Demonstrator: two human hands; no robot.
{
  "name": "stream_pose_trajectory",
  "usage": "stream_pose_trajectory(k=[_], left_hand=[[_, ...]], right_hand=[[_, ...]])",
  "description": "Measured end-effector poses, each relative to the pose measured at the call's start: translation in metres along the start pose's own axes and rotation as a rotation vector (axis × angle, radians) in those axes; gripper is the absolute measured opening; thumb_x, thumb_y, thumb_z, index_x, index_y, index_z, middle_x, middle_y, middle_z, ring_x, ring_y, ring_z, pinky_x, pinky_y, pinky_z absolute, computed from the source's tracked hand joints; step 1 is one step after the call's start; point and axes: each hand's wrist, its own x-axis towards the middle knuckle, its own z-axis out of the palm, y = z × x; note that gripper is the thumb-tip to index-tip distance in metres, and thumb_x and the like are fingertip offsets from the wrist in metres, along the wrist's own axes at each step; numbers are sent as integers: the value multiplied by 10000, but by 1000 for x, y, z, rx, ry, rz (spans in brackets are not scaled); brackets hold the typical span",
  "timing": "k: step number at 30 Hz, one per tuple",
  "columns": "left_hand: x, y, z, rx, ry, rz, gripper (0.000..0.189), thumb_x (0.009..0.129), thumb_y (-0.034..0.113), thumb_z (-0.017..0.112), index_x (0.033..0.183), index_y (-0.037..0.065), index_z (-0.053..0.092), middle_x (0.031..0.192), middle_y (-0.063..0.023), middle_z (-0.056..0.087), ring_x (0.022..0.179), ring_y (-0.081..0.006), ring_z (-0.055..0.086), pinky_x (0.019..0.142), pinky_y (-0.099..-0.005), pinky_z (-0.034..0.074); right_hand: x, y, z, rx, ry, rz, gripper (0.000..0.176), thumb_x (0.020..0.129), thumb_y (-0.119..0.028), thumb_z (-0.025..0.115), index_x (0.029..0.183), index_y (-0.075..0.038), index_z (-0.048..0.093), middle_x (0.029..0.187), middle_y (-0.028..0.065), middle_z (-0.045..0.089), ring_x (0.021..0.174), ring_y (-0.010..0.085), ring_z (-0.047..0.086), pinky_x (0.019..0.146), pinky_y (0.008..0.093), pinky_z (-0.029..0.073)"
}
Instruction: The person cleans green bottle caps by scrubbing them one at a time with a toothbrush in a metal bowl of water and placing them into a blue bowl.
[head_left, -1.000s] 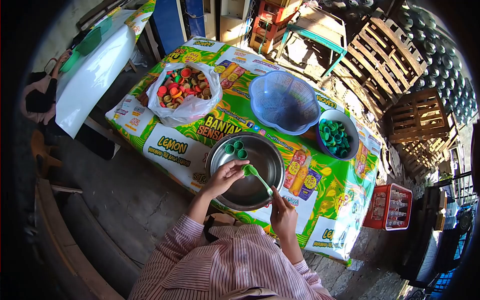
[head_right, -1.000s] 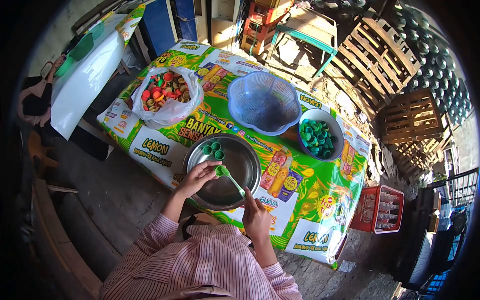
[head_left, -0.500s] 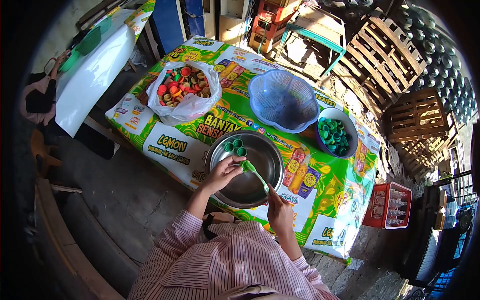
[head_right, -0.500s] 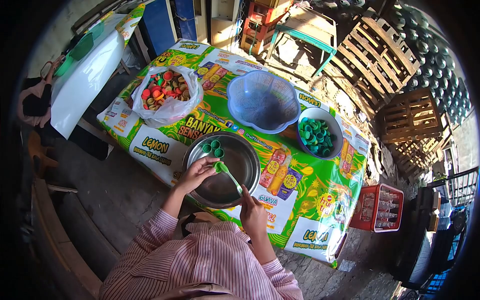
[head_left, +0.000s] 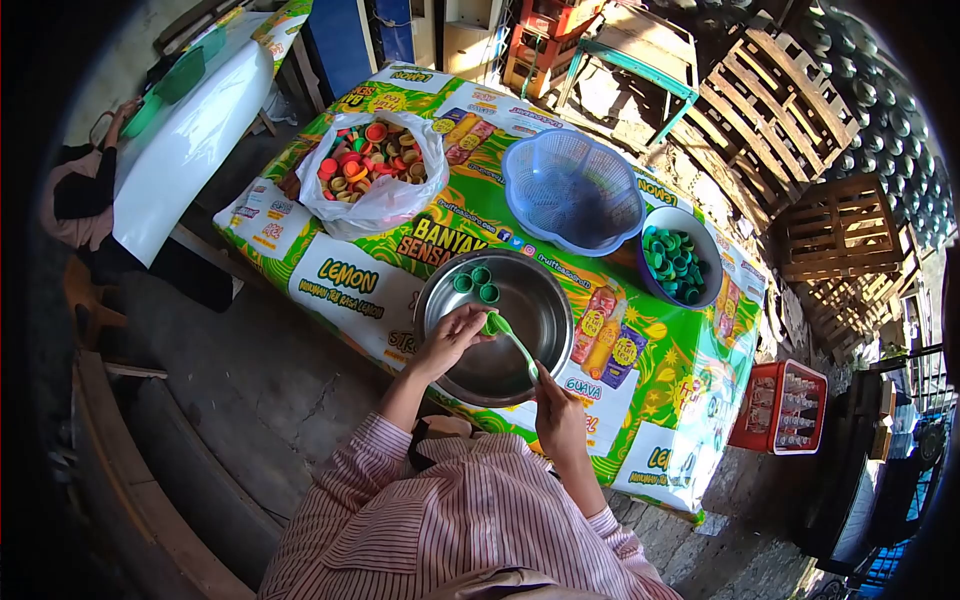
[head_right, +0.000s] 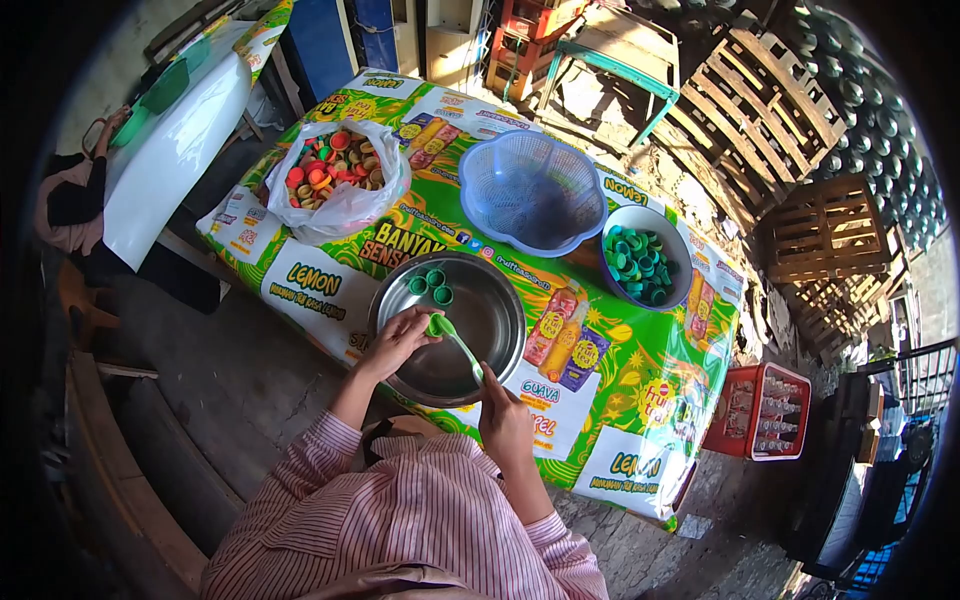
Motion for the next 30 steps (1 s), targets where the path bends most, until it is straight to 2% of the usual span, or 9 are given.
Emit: stream_pose_trajectory(k=[1,3,6,11,14,16,19,23,30], left_hand=[[-1,2,3,45,20,-2,256,955,184,401,1163,62,489,1171,-38,494,1026,-133,514,899,-351,460],[-3,8,9,-46,16,52,291,932,184,466,1197,65,468,1130,-7,490,995,-81,502,885,-299,471],[-5,14,12,108,-91,98,326,921,157,486,1221,36,444,1137,-16,490,968,-88,521,888,-289,468],[-2,14,8,79,-18,37,350,923,148,480,1245,19,428,1120,-33,513,898,-107,561,883,-264,458],[-4,7,6,7,21,11,315,941,205,449,1197,23,468,1072,-35,540,903,-110,560,847,-249,458],[-2,-5,0,-36,42,-79,309,957,288,401,1094,37,517,970,-30,556,825,-93,545,781,-242,451],[-2,-11,-2,-96,8,-60,333,959,345,373,1001,55,529,878,-19,542,733,-85,505,729,-243,434],[-1,-7,1,-65,8,-71,354,957,370,364,968,58,531,829,-14,523,693,-82,472,706,-245,432],[-4,-3,-1,-142,38,-157,351,958,376,361,907,70,527,751,-8,479,679,-81,453,664,-241,414]], right_hand=[[3,0,-1,-34,2,45,345,878,-121,492,1221,-127,518,786,192,622,637,345,611,532,409,463],[4,0,1,-10,2,42,340,882,-123,485,1220,-113,517,776,206,617,633,350,610,535,406,463],[5,-1,0,15,32,16,338,881,-115,484,1218,-100,518,764,216,612,631,352,611,537,405,462],[3,-9,-7,106,-46,33,342,872,-96,494,1212,-94,521,771,221,611,638,354,611,540,405,462],[3,-5,-3,7,-20,3,344,873,-110,496,1216,-116,523,760,204,613,621,343,608,535,400,465],[7,-7,-9,-70,-20,21,348,874,-124,499,1221,-132,521,752,194,613,612,340,605,528,404,465],[8,-7,-11,-145,28,-6,360,874,-156,505,1234,-169,512,736,169,613,590,331,600,498,414,462],[4,-5,-4,-134,6,-59,371,867,-145,511,1237,-172,511,724,143,611,553,312,589,467,409,449],[3,-14,-10,-333,44,-125,408,840,-133,546,1239,-212,512,644,74,551,483,248,550,428,372,429]])
